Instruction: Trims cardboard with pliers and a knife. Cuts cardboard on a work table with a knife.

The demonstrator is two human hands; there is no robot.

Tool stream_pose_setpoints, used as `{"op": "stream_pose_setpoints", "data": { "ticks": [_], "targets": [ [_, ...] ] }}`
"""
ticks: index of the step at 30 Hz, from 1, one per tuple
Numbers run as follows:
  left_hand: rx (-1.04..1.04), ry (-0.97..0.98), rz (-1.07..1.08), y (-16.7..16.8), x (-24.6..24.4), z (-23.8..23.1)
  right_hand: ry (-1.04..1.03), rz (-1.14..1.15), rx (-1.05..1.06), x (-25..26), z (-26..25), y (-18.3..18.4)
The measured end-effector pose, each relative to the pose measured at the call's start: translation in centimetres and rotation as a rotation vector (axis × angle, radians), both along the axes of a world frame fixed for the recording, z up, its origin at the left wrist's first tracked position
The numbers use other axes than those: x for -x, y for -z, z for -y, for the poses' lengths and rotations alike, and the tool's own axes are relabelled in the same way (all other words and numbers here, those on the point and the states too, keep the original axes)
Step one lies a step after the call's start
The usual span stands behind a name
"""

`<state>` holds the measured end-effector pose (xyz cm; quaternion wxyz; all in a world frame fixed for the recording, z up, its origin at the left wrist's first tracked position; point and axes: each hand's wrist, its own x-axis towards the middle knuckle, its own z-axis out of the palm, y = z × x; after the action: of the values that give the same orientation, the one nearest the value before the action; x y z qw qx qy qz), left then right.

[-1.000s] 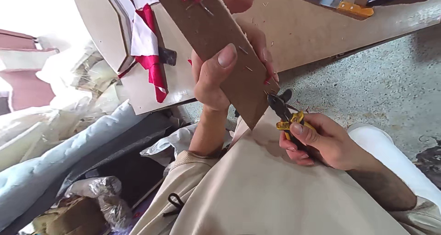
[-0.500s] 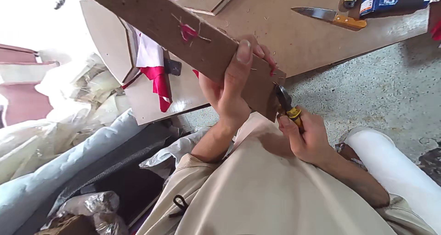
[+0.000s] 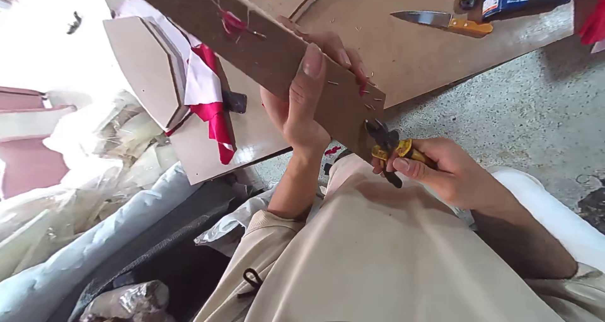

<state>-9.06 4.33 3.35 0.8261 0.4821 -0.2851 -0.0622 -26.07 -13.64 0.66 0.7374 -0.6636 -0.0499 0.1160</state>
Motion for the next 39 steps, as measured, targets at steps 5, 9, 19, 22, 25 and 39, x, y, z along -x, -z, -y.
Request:
{"op": "stream_pose_setpoints", "data": {
  "ticks": [5, 9, 19, 22, 25, 39],
  "targets": [
    [0.056, -0.012, 0.070, -0.8, 0.2, -0.2, 0.029, -0.055, -0.231, -0.4, -0.2, -0.1],
    [0.051, -0.034, 0.097, -1.1, 0.9, 0.0, -0.001, -0.029, -0.166, -0.6, 0.0, -0.4],
    [0.149, -0.057, 0.097, -0.2, 1.4, 0.1, 0.080, -0.046, -0.044, -0.5, -0.9, 0.2],
    [0.126, -0.077, -0.081, -0.2, 1.4, 0.6, 0.287, 0.298, 0.542, -0.4, -1.4, 1.1],
    [0.012, -0.063, -0.143, 0.3, 1.2, 0.6, 0.387, 0.435, 0.758, -0.7, -1.5, 2.7],
    [-0.081, -0.157, -0.583, 6.3, -0.4, -0.4, 0.427, 0.408, 0.827, 0.4, 0.4, 7.0]
  ]
}}
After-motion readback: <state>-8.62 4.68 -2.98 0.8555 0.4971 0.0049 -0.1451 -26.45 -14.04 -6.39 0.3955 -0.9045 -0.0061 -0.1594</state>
